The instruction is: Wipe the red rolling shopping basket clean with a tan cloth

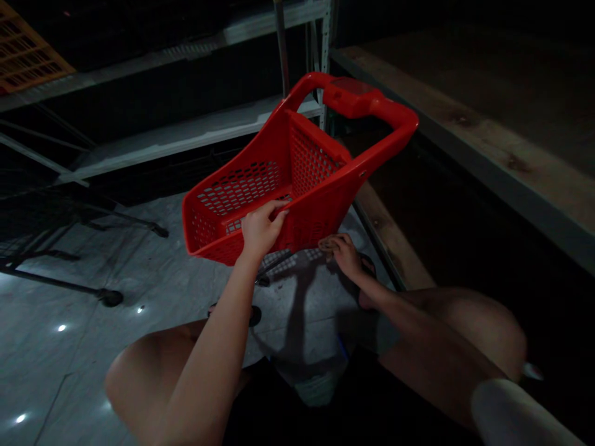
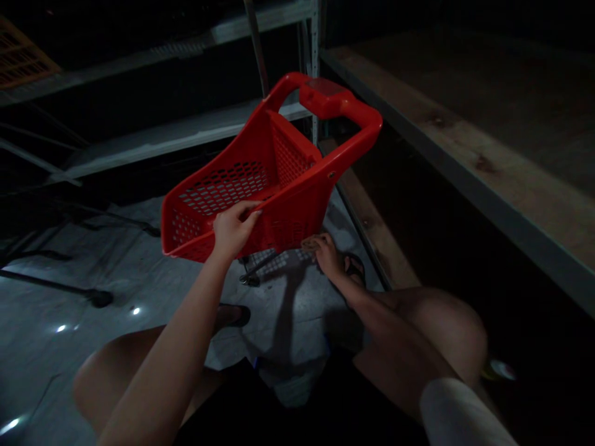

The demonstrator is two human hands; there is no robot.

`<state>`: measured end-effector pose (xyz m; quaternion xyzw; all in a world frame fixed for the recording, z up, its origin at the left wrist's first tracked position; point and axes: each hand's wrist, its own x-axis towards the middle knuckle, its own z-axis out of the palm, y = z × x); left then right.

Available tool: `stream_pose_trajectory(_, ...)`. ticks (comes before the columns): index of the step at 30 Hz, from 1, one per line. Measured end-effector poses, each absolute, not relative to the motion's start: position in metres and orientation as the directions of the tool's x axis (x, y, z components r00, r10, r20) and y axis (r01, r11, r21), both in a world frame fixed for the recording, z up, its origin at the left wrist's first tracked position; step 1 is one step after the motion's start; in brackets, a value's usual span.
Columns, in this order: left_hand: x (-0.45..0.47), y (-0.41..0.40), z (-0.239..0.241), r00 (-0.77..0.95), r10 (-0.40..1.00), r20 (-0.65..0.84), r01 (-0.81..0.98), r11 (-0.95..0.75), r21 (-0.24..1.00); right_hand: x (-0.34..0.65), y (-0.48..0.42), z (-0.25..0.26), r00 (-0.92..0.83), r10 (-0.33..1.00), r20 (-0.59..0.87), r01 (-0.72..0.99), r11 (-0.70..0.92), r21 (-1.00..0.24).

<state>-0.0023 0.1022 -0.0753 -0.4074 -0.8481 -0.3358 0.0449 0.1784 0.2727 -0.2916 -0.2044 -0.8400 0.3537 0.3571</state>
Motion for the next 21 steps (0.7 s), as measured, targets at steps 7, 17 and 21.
stream_pose_trajectory(7, 0.005, 0.111, -0.072, -0.695, 0.652, 0.302, 0.693, 0.498, 0.522, 0.136, 0.283, -0.194, -0.199, 0.787, 0.584, 0.118, 0.611, -0.783)
stream_pose_trajectory(17, 0.017, 0.130, -0.071, -0.708, 0.633, 0.313, 0.684, 0.502, 0.529, 0.125, 0.262, -0.257, -0.244, 0.883, 0.402, 0.201, 0.451, -0.869)
stream_pose_trajectory(21, 0.012, 0.135, -0.072, -0.703, 0.629, 0.332, 0.692, 0.494, 0.527, 0.115, 0.263, -0.264, -0.170, 0.930, 0.325, 0.241, 0.359, -0.902)
